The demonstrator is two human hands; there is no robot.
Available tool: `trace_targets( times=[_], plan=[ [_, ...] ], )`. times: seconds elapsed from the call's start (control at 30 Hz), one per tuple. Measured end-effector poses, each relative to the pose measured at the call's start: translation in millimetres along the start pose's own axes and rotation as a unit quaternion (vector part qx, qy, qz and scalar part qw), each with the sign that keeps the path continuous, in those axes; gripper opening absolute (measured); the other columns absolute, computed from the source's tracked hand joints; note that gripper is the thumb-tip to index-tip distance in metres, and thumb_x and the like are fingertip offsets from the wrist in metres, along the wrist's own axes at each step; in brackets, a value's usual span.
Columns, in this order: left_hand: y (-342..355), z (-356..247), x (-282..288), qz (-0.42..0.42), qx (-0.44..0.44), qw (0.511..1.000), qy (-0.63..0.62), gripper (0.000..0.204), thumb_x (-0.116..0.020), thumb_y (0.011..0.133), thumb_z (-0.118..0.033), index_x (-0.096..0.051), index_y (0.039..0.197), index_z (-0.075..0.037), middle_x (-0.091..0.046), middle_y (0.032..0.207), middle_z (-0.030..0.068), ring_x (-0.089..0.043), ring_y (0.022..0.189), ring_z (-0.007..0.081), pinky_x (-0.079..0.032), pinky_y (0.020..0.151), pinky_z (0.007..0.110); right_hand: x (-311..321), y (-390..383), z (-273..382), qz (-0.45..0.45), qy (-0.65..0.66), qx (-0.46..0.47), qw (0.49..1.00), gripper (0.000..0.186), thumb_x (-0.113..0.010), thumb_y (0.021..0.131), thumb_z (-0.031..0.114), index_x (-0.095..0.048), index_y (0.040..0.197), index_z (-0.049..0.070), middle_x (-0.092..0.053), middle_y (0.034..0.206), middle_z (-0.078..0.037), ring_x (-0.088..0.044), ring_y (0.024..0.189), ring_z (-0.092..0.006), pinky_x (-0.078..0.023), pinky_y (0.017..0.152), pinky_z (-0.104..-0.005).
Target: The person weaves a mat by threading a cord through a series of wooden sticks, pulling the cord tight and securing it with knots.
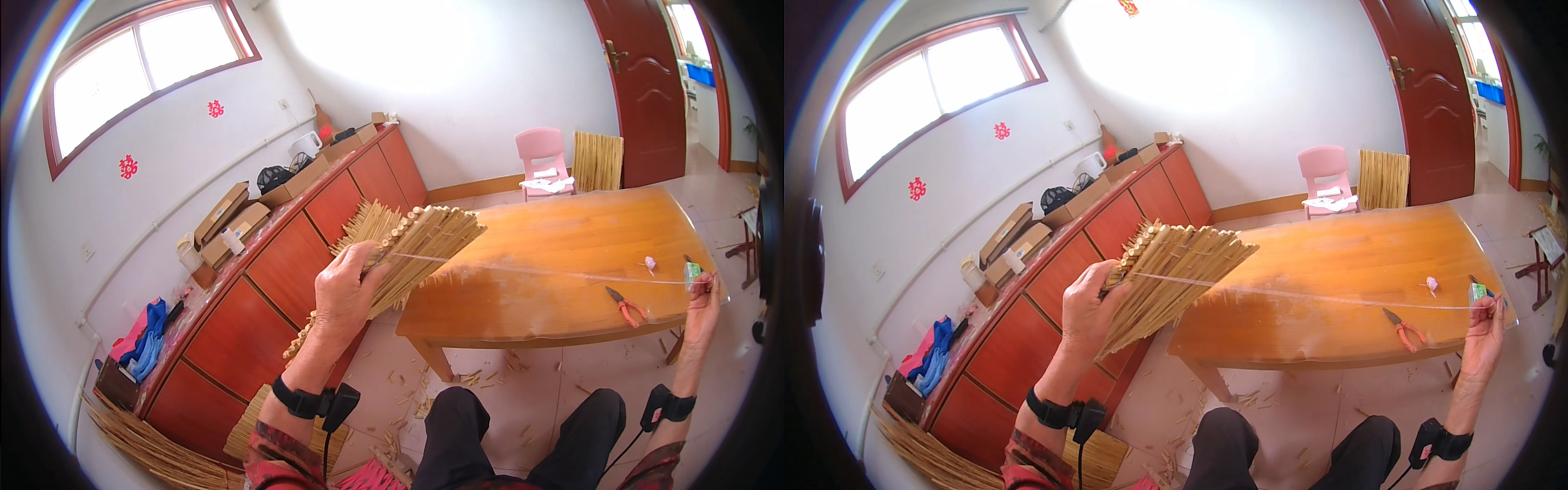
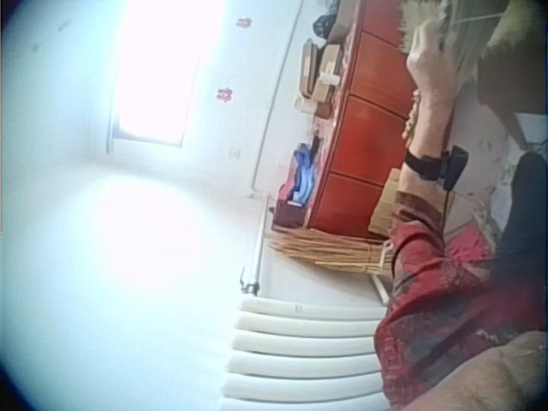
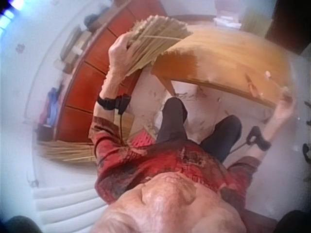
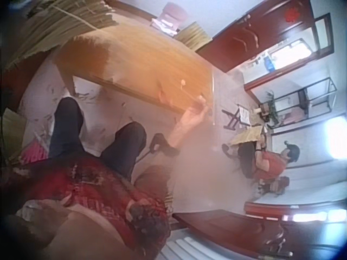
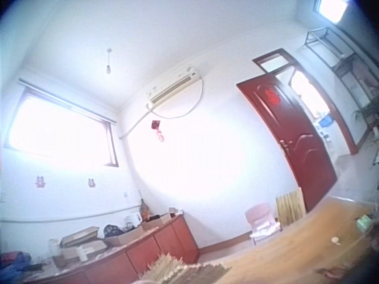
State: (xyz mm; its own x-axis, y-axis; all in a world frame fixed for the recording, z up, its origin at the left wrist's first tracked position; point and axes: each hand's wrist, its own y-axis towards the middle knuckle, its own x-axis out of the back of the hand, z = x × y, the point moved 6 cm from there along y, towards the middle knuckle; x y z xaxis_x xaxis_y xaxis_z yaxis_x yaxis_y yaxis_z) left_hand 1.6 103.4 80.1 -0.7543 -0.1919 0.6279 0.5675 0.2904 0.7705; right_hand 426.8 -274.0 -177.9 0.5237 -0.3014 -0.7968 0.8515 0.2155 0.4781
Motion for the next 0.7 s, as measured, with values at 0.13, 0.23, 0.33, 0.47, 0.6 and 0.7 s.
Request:
trace_targets(
  times=[0.13,0.23,0.33,0.47,0.6,0.7],
  plan=[
    [1.0,-3.4,5.1,0.004,-0.005,1.000,0.026,0.027,-0.064,0.076,-0.010,-0.057,0.099,0.001,-0.061,0.088,0.0141,-0.061,0.078,0.0260,-0.047,0.070,0.031,61.1,12.0,14.2,-0.110,-0.041,0.014,0.993,0.023,-0.054,0.090,0.018,-0.055,0.104,0.000,-0.059,0.093,-0.008,-0.058,0.090,-0.0156,-0.049,0.084,-0.0258],
    [3.5,-11.6,13.4,-0.004,-0.037,0.999,0.031,0.025,-0.066,0.075,-0.014,-0.057,0.096,-0.003,-0.061,0.088,0.0139,-0.061,0.078,0.0307,-0.049,0.066,0.035,72.1,14.0,21.5,-0.153,-0.045,-0.013,0.987,0.022,-0.055,0.089,0.018,-0.055,0.099,-0.002,-0.059,0.096,-0.010,-0.058,0.094,-0.0181,-0.048,0.088,-0.0266],
    [8.1,-33.2,20.2,0.008,-0.067,0.996,0.059,0.025,-0.065,0.076,-0.016,-0.057,0.097,-0.003,-0.061,0.087,0.0136,-0.060,0.077,0.0308,-0.049,0.066,0.036,73.3,2.6,35.4,-0.254,-0.050,0.048,0.965,0.021,-0.055,0.089,0.019,-0.055,0.097,-0.001,-0.058,0.087,-0.004,-0.056,0.080,-0.0102,-0.048,0.075,-0.0208],
    [12.3,-53.6,33.8,0.024,-0.066,0.996,0.058,0.025,-0.064,0.076,-0.017,-0.057,0.095,-0.003,-0.061,0.085,0.0138,-0.060,0.076,0.0308,-0.048,0.065,0.036,29.6,20.9,36.6,-0.098,-0.072,0.065,0.990,0.020,-0.054,0.090,0.020,-0.056,0.100,0.003,-0.044,0.070,0.004,-0.035,0.054,-0.0026,-0.035,0.051,-0.0183],
    [28.6,-88.3,34.8,0.063,-0.080,0.995,0.010,0.024,-0.062,0.078,-0.017,-0.057,0.094,-0.001,-0.060,0.085,0.0157,-0.060,0.078,0.0320,-0.047,0.067,0.036,-139.3,-24.1,-7.8,-0.064,-0.286,0.084,0.952,0.020,-0.055,0.089,0.019,-0.055,0.106,0.008,-0.041,0.065,0.004,-0.030,0.049,-0.0027,-0.033,0.048,-0.0160],
    [40.0,-94.6,38.2,0.112,-0.067,0.989,-0.066,0.025,-0.060,0.079,-0.018,-0.058,0.098,-0.002,-0.060,0.088,0.0183,-0.059,0.081,0.0335,-0.046,0.071,0.037,-241.5,-45.2,-25.7,0.102,-0.425,0.153,0.887,0.021,-0.052,0.090,0.016,-0.053,0.109,0.008,-0.048,0.071,0.001,-0.043,0.058,-0.0088,-0.040,0.053,-0.0186]
  ],
)
